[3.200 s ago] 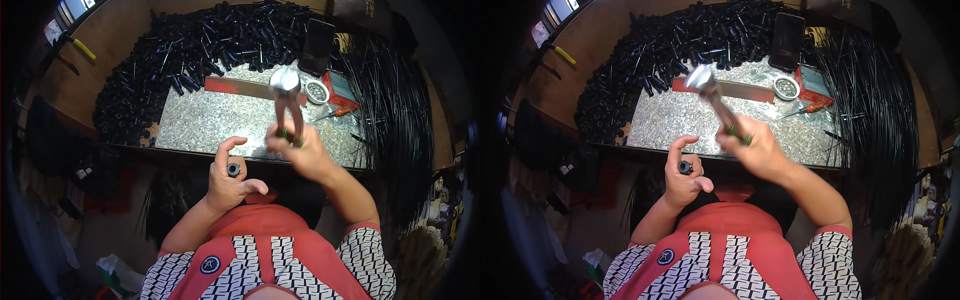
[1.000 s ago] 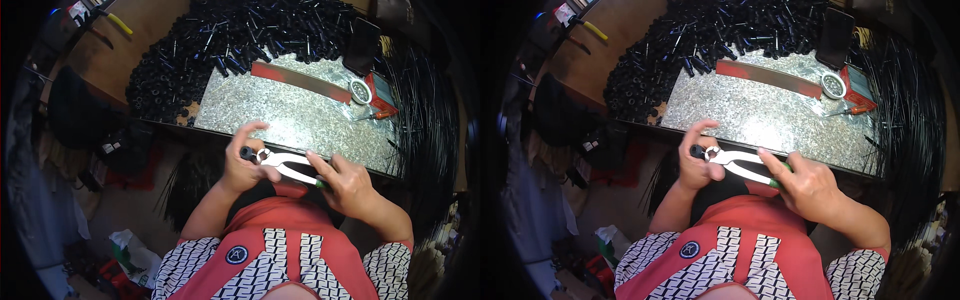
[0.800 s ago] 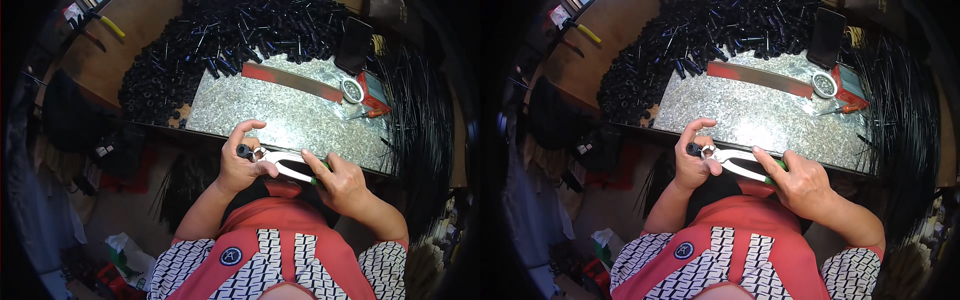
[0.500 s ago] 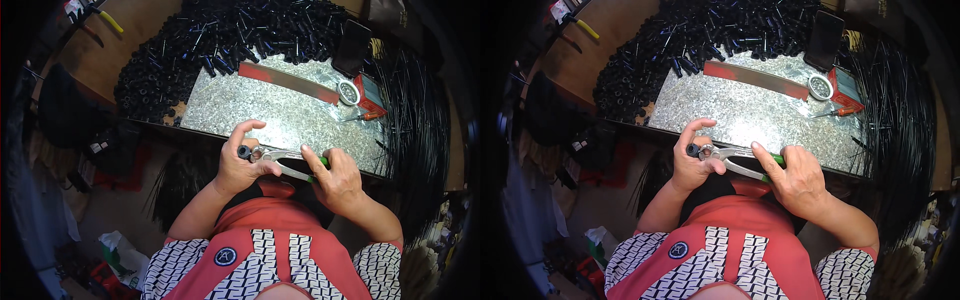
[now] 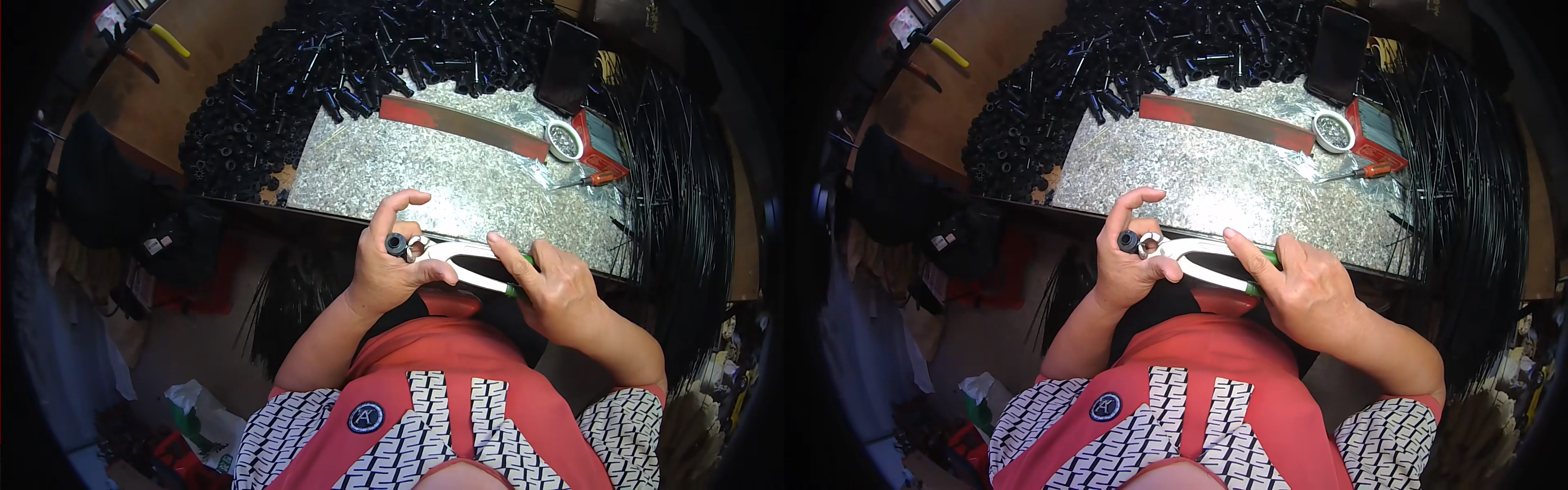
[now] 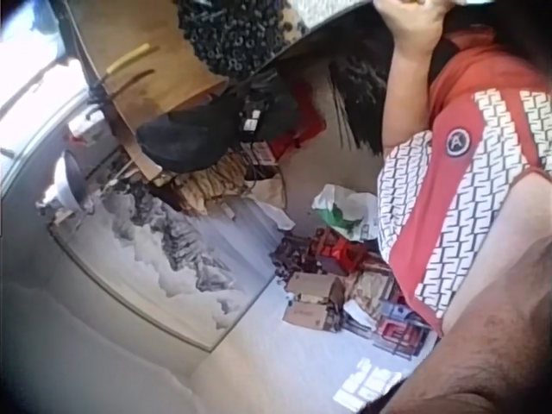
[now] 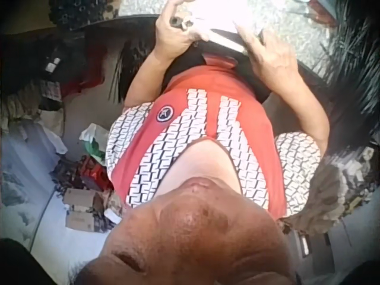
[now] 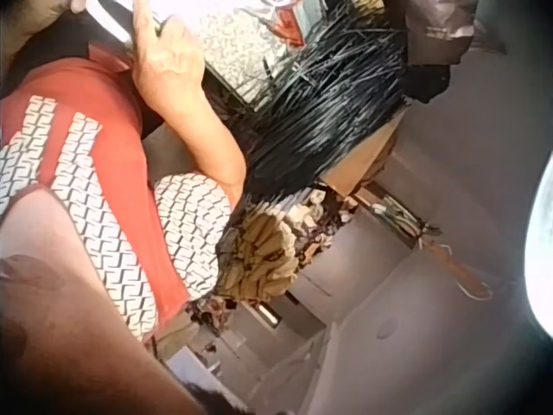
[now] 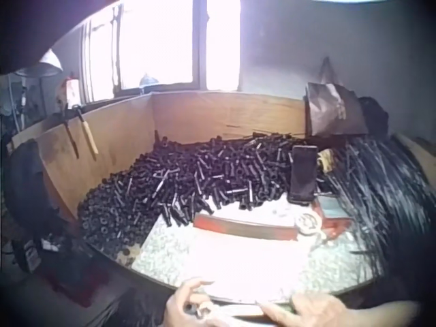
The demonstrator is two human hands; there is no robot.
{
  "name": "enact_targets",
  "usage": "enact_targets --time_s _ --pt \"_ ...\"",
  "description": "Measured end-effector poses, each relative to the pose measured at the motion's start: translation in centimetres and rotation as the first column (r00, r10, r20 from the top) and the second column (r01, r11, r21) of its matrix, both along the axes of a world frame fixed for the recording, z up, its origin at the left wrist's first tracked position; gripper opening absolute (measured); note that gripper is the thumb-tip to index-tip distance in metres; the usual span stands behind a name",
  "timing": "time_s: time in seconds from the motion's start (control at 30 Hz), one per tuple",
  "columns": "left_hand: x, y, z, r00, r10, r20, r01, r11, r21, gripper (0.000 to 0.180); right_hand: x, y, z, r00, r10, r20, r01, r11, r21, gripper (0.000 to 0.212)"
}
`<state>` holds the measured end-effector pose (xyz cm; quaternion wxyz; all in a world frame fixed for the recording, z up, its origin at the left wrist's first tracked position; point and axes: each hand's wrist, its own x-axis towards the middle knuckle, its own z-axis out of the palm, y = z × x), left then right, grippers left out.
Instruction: The person assembles black rods into a structured bundle using a jig and pliers.
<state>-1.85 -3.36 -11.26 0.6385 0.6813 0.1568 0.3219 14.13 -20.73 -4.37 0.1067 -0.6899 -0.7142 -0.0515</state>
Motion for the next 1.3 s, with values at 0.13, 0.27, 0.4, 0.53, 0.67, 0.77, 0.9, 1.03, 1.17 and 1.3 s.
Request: enact_targets --time_s 0.13,0.27,0.4,0.53,0.67,0.77,0.9,1.03,1.17,1.3 --pt "0.1 0.0 0.0 1.0 -0.013 0.015 0.012 1.0 0.025 0.096 -0.2 -0.2 0.1 0.999 -0.01 -0.049 0.008 0.999 -0.05 0.075" --pt "-0.2 0.4 -0.3 0.998 -0.049 0.033 0.05 0.998 -0.03 0.093 -0.1 0.0 0.2 0.994 0.005 -0.11 -0.003 1.0 0.018 0.075" --pt "-0.6 0.6 -0.6 0.996 -0.08 0.038 0.081 0.996 -0.027 0.099 0.5 -0.1 1.3 0.999 0.041 -0.016 -0.04 0.997 0.063 0.073" --pt "-0.5 0.6 -0.3 0.99 -0.14 0.037 0.141 0.99 -0.026 0.098 0.1 -1.5 2.1 1.0 0.02 0.004 -0.02 0.999 -0.03 0.067" --pt "0.0 0.2 -0.2 0.986 -0.163 0.031 0.163 0.987 0.009 0.078 0.0 -1.8 2.2 0.997 0.035 0.064 -0.034 0.999 -0.012 0.063" --pt "0.3 -0.1 -0.3 0.994 -0.11 -0.003 0.11 0.994 0.013 0.068 -0.1 -1.7 1.4 0.995 0.023 0.097 -0.023 1.0 0.0 0.065" --pt "0.8 -0.5 -0.1 0.996 -0.071 0.058 0.074 0.996 -0.051 0.072 -0.3 -1.6 0.4 0.993 -0.009 -0.116 0.003 0.999 -0.05 0.071" --pt "0.7 -0.7 -0.8 0.995 0.023 0.097 -0.031 0.996 0.088 0.077 0.2 -2.1 0.8 0.908 -0.101 -0.407 -0.027 0.954 -0.297 0.078" --pt "-2.0 1.3 3.7 0.932 0.235 0.274 -0.266 0.961 0.079 0.084 2.8 -1.3 -1.5 0.873 -0.194 -0.448 0.104 0.971 -0.217 0.067" --pt "-8.8 5.5 11.0 0.754 0.028 0.656 -0.148 0.981 0.128 0.063 4.8 -0.8 -1.3 0.882 -0.394 -0.257 0.33 0.907 -0.261 0.067"
